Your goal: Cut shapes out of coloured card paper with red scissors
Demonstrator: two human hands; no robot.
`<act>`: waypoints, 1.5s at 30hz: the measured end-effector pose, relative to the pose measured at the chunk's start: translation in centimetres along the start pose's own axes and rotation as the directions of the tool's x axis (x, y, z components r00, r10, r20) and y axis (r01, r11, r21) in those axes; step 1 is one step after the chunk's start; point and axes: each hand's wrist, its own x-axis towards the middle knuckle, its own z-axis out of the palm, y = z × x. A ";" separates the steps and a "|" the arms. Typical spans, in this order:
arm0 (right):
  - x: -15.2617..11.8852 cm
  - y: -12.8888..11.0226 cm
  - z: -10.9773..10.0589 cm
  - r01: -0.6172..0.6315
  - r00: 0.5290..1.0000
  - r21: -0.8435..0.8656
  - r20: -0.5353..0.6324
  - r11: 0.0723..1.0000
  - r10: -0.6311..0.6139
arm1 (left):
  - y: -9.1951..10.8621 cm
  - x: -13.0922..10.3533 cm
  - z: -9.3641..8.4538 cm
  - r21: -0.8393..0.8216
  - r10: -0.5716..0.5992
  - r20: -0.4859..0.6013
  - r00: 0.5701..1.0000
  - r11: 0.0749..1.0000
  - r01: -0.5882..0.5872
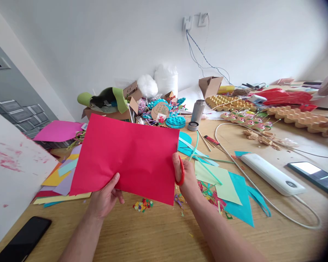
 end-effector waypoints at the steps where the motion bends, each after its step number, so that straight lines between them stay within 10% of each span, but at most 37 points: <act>1: 0.0 0.0 0.0 0.001 1.000 0.003 -0.004 1.000 -0.001 | 0.0 0.0 0.0 0.002 -0.001 0.004 1.000 1.000 0.001; 45: 0.6 0.6 -0.5 -0.026 1.000 0.009 0.000 1.000 0.026 | 0.0 0.0 0.0 0.026 -0.010 0.020 1.000 1.000 0.010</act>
